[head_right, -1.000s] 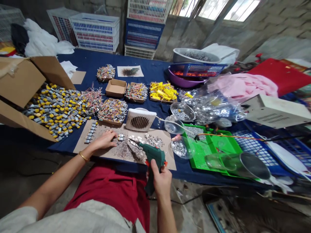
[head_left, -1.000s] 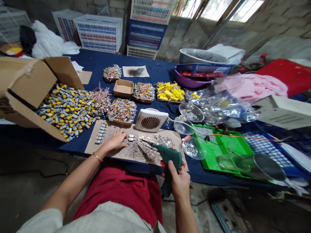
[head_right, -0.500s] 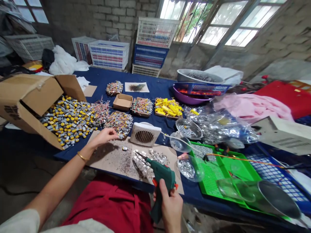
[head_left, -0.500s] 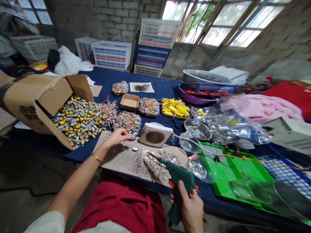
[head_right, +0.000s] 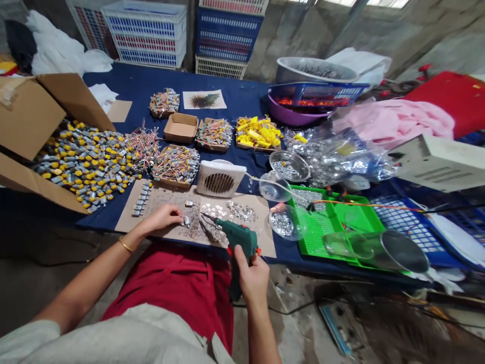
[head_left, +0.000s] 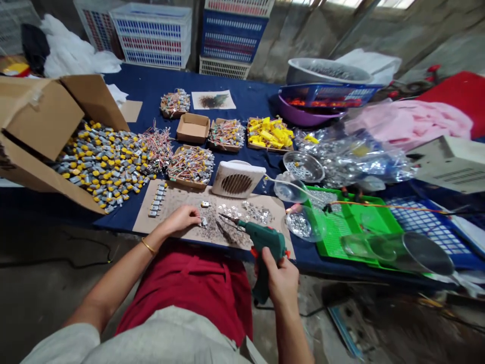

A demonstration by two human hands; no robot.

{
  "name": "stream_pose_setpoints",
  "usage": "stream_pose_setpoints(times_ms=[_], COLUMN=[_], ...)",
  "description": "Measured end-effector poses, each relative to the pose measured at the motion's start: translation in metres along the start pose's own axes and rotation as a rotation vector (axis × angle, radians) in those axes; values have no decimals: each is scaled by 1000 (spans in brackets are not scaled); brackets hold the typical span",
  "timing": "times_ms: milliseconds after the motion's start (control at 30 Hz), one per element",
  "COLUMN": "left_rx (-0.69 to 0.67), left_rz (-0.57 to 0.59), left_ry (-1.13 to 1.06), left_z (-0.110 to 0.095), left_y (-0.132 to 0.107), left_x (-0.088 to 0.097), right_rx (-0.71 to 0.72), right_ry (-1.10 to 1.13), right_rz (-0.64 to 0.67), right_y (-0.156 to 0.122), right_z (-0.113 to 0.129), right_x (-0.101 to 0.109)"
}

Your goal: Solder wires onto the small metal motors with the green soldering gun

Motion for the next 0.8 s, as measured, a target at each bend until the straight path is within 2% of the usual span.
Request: stream_pose_setpoints(times_ms=[167,367,533,600,800], left_rx=[-84,-50,-104,-125,-34], left_rz=[84,13,149,117,-26], left_ry=[33,-37,36,74,101], left_z=[-7,-1,0,-1,3], left_y=[-1,4,-11,-18,-21], left_x=[11,14,12,14,15], right_rx=[84,107,116,116,113], right_ry=[-90,-176,-173,-169,-195], right_rz=[24,89,88,70,99], right_y=[6,6,5,5,2], right_z=[7,19,19,16,14], right_x=[-7,-14,-13,-12,-19])
Point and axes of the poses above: each hand's wrist, its own y-axis towards the middle knuckle, its own x-axis out of the back of the hand, z = x × y, the point moved 4 cm from there along y, towards the middle knuckle, and after that the axes turned 3 degrees about -x, right-handed, at the moved point
